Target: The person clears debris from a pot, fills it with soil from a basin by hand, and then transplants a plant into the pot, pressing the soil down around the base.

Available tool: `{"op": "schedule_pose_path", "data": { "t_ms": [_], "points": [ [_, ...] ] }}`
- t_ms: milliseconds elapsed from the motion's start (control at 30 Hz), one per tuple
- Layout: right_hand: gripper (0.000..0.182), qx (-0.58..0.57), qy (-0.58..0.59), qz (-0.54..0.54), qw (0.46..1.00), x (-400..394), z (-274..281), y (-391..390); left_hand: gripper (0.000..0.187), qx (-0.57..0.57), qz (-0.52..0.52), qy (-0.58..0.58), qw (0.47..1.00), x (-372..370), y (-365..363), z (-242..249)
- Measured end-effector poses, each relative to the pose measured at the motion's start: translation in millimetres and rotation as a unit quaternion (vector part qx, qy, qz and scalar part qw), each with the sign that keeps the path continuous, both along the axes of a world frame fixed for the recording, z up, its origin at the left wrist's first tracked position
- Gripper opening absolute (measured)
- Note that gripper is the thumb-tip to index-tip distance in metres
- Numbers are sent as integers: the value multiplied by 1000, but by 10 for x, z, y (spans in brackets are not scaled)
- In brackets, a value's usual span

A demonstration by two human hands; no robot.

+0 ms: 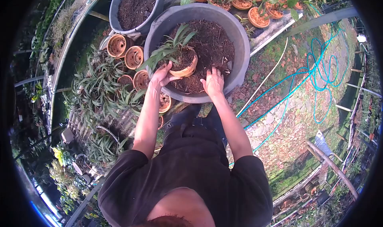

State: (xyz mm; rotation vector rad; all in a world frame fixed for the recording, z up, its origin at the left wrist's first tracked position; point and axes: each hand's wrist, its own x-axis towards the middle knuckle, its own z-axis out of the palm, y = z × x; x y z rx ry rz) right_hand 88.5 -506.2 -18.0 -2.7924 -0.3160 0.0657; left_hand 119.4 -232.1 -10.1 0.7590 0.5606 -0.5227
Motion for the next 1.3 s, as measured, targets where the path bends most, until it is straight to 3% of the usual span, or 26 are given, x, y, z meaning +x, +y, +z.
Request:
{"op": "schedule_pose_path", "data": {
  "t_ms": [33, 100, 133, 267, 367, 400, 433, 500, 633, 733, 767, 833, 933, 1033, 1067, 1167, 1200, 1300],
  "points": [
    [62, -20, 43, 16, 999, -88, 51, 48, 42, 20, -4, 0, 1000, -20, -4, 9],
    [41, -91, 25, 14, 995, -227, -253, 118, 41, 59, -14, -3, 998, -40, -60, 40],
    [29, -84, 76, -2, 994, -147, -285, 154, 39, 61, 5, 1, 998, -38, -100, 55],
    [13, 5, 100, 0, 995, 54, -391, -16, 38, 79, 20, -16, 997, -43, -156, -44],
    [19, 34, 109, -11, 993, 147, -9, -161, 39, 45, 3, -26, 999, -71, -196, -16],
    [29, 93, 58, -1, 994, 144, -73, -251, 43, 37, 4, -37, 999, -87, -195, -21],
    [37, 86, 115, -34, 989, 198, 89, -271, 47, 29, 3, -47, 998, -112, -193, -37],
    [38, 123, 61, -51, 989, 228, 230, -343, 58, 11, -2, -69, 998, -127, -224, -63],
    [37, 242, 31, -42, 969, 314, 727, -307, 48, 35, -4, -28, 999, -96, -296, 147],
    [33, 268, -26, 42, 962, 387, 993, -53, 42, 93, 9, -22, 995, -90, -400, 195],
    [31, 282, -96, 88, 951, 432, 1032, 72, 42, 114, 7, -19, 993, -78, -420, 196],
    [29, 302, -15, 122, 945, 451, 1024, 273, 44, 101, -15, -32, 994, -64, -437, 170],
    [34, 259, 16, 130, 957, 501, 855, 528, 42, 82, -18, -42, 996, -80, -445, 130],
    [32, 349, -73, 124, 926, 471, 791, 588, 45, -13, 10, -56, 998, -116, -420, 162],
    [28, 326, -24, 102, 939, 467, 681, 566, 51, -22, 7, -59, 998, -134, -419, 174],
    [24, 328, 79, 139, 931, 566, 472, 411, 51, 102, 17, -78, 992, -234, -502, 219],
    [17, 254, -1, 222, 941, 591, 647, 315, 56, 139, -6, -59, 989, -216, -534, 307],
    [20, 198, -3, 118, 973, 585, 623, 198, 56, 139, -30, -42, 989, -202, -532, 295]
  ]
}}
